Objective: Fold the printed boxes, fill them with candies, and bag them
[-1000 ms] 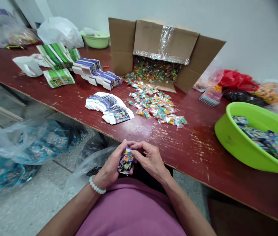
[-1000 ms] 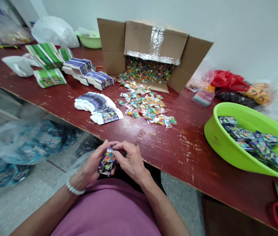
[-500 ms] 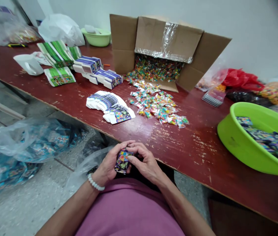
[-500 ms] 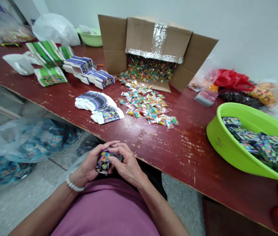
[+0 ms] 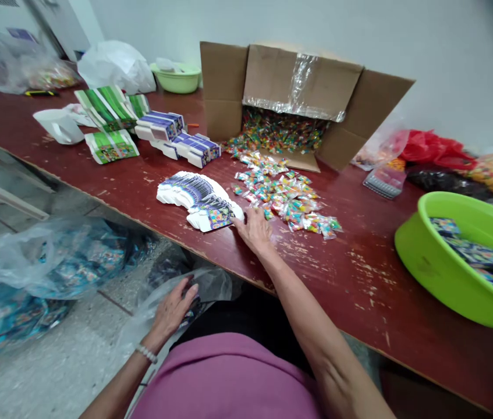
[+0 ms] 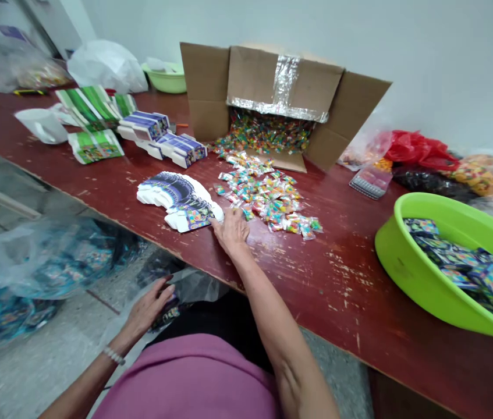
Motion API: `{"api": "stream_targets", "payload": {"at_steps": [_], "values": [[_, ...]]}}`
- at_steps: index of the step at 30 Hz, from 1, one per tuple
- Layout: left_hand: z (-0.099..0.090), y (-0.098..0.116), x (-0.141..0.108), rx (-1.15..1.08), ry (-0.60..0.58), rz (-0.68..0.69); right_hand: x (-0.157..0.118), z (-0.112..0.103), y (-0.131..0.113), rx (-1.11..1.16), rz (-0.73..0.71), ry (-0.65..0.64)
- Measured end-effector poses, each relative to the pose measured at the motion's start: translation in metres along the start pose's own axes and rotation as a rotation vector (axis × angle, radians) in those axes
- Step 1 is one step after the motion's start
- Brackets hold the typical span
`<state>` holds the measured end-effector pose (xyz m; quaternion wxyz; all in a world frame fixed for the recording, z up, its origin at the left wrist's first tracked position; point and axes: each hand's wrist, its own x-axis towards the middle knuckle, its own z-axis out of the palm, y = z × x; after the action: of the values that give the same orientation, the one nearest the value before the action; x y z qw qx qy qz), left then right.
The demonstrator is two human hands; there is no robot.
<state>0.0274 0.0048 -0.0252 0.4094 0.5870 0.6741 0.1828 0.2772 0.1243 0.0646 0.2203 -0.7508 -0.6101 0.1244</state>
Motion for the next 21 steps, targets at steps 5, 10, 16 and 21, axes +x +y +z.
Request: {"api": "stream_targets", "payload": {"at_steps": [5,10,16,21], "values": [[-0.005,-0.008,0.005,-0.008,-0.016,0.036,-0.003,0.008,-0.007,-0.032,0.084,0.040],[-0.008,0.009,0.002,-0.100,0.024,0.119,0.000,0.010,0.002,0.220,0.121,0.083],[-0.031,0.045,-0.011,-0.393,0.177,0.160,-0.008,-0.011,0.030,0.814,0.055,-0.213],[-0.055,0.091,-0.010,-0.541,0.323,0.228,-0.033,-0.039,0.051,1.123,0.021,-0.221]]}}
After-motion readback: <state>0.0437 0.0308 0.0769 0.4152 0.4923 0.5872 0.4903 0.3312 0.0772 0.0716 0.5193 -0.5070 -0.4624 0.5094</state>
